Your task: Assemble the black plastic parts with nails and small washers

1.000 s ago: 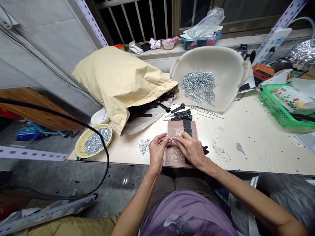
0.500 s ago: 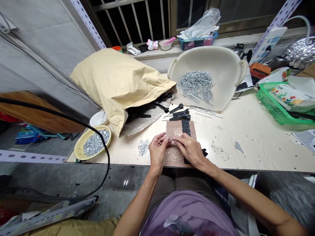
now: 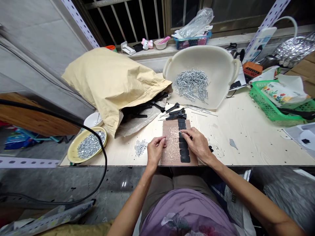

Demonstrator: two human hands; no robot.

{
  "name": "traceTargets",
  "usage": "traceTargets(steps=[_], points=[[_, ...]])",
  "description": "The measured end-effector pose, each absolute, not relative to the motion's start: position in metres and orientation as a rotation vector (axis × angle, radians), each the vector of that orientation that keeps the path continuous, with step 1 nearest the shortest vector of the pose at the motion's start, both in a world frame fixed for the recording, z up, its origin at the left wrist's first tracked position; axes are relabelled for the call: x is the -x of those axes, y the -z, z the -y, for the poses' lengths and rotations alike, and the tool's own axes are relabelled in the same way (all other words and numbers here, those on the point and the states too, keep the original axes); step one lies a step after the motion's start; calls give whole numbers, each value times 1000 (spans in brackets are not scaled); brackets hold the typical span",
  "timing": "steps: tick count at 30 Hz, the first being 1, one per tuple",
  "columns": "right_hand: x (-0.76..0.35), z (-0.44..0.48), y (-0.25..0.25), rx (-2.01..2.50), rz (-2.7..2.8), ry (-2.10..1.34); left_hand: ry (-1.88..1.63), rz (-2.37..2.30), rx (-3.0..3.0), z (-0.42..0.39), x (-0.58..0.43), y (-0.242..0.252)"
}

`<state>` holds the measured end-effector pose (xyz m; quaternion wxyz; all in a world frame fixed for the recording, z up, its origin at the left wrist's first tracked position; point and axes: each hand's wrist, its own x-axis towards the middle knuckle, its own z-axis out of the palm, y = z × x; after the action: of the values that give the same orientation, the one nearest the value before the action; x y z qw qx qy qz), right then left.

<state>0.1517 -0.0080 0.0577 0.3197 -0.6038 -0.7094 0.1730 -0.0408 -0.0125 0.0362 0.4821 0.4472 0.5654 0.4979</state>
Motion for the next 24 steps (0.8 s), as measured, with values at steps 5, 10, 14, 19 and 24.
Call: traceTargets(steps=[5, 10, 14, 19, 24], points=[[-189, 20, -55, 1616, 1718, -474, -1150, -1413, -1437, 13, 40, -41], [-225, 29, -49, 1677, 1516, -378, -1116, -1437, -1517, 4, 35, -45], [-254, 32, -38, 1802, 1419, -253, -1132, -1491, -1552, -1, 47, -49], [-270, 35, -27, 2016, 1498, -114, -1108, -1641, -1671, -1, 57, -60], [-267, 33, -33, 2036, 1551, -110, -1010, -1379, -2041, -10, 1, -68]])
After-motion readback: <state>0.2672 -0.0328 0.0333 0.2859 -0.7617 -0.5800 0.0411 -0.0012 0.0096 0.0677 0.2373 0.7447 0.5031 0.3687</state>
